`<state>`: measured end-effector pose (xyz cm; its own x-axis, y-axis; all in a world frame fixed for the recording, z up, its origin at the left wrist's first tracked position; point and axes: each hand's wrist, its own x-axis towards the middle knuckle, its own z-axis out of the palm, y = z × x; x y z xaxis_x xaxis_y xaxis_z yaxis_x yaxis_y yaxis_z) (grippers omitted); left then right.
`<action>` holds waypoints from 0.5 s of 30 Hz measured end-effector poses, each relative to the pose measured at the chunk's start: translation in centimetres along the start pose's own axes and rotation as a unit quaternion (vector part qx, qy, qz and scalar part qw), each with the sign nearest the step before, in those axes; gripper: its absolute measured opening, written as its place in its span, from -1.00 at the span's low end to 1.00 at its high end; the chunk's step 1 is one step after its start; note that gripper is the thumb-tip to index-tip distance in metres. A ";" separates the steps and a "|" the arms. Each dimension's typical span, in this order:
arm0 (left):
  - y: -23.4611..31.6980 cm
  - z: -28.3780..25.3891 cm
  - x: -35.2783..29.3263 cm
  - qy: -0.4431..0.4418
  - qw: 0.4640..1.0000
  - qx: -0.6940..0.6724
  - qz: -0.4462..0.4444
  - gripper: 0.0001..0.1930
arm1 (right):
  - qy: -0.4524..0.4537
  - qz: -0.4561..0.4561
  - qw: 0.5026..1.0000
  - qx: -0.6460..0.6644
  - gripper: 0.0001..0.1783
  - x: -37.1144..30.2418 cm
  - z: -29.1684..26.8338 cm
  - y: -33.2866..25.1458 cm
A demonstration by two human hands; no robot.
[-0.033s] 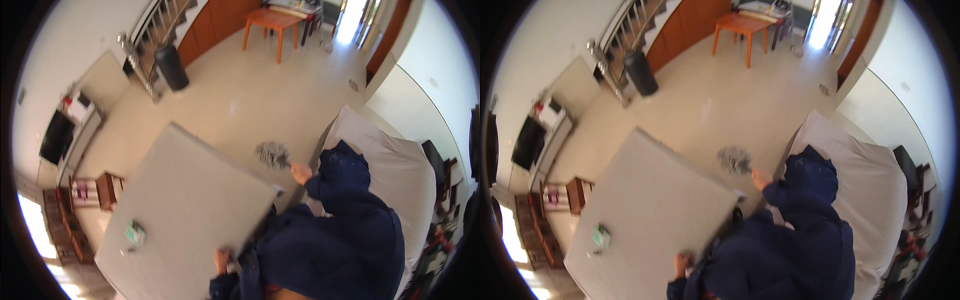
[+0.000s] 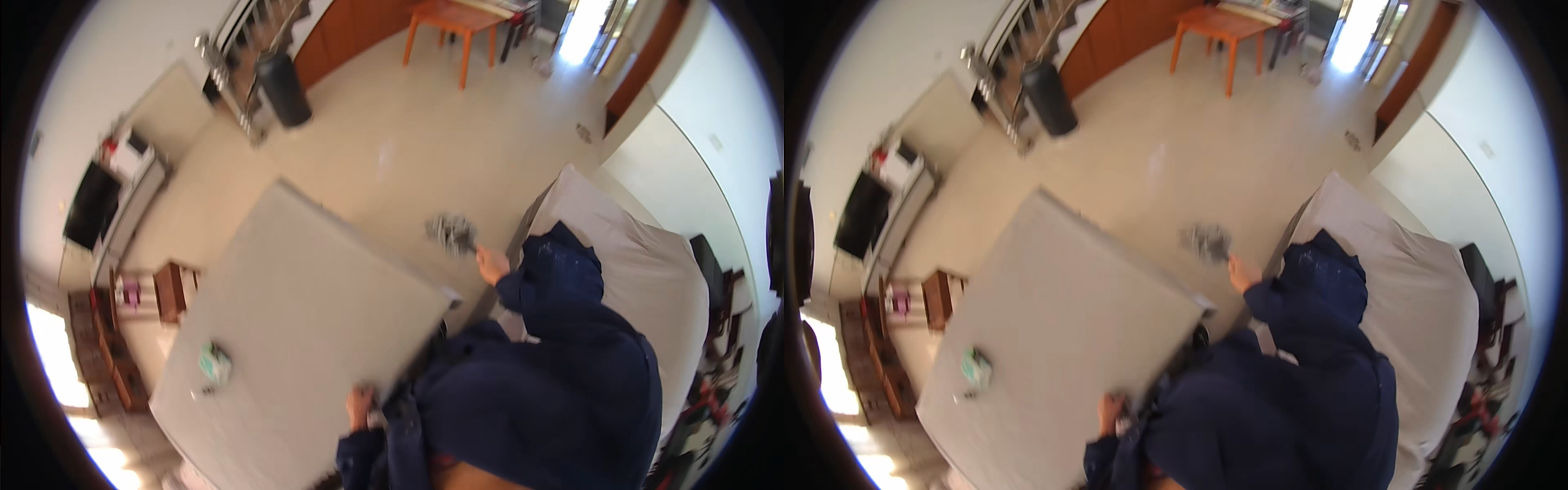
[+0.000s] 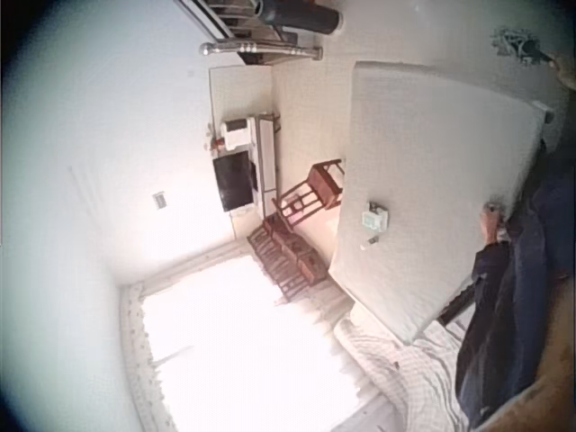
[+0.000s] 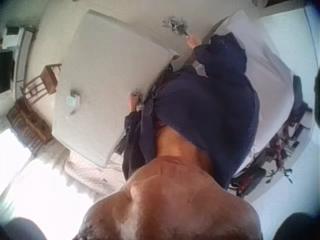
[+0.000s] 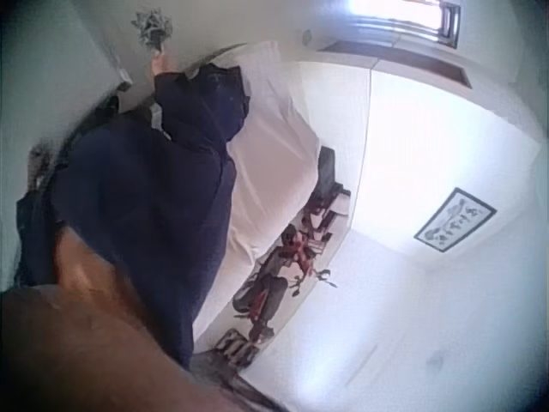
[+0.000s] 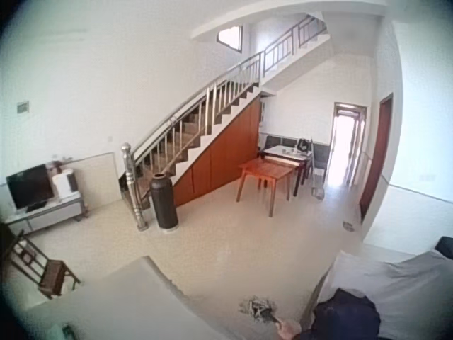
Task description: The person uses a duster to wipe the surface of a large rectangular object covered with a gray sheet. They move around the object, dusting different sections and edges, then briefly pick up a small pink bucket before continuing to dust.
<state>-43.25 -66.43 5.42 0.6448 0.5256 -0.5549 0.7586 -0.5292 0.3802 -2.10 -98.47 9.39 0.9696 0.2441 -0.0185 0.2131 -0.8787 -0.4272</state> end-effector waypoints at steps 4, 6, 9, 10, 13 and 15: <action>8.3 2.6 2.6 0.009 0.995 -0.092 0.047 -0.59 | -0.027 -0.147 0.972 0.181 -0.66 3.2 -0.2 -3.7; 11.5 3.1 2.8 -0.017 0.991 -0.098 0.091 -0.61 | -0.101 -0.228 0.926 0.284 -0.64 3.7 -0.1 -6.8; 14.9 2.6 3.6 -0.083 0.984 -0.089 0.130 -0.63 | -0.285 -0.360 0.861 0.219 -0.65 2.2 -0.7 -9.8; 15.5 2.3 3.8 -0.108 0.980 -0.081 0.144 -0.64 | -0.388 -0.347 0.841 0.145 -0.66 2.1 -1.0 -10.0; 16.3 1.7 4.7 -0.132 0.975 -0.034 0.175 -0.65 | -0.483 -0.366 0.788 0.106 -0.65 2.4 -1.5 -9.4; 16.3 1.8 5.1 -0.118 0.968 0.008 0.220 -0.66 | -0.446 -0.369 0.807 0.116 -0.65 3.3 -0.6 -8.9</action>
<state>-27.76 -73.49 7.45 0.8647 0.0814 -0.4957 0.4121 -0.6792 0.6073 -0.72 -90.09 13.71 0.0949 0.9552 -0.2802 0.5639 -0.2836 -0.7756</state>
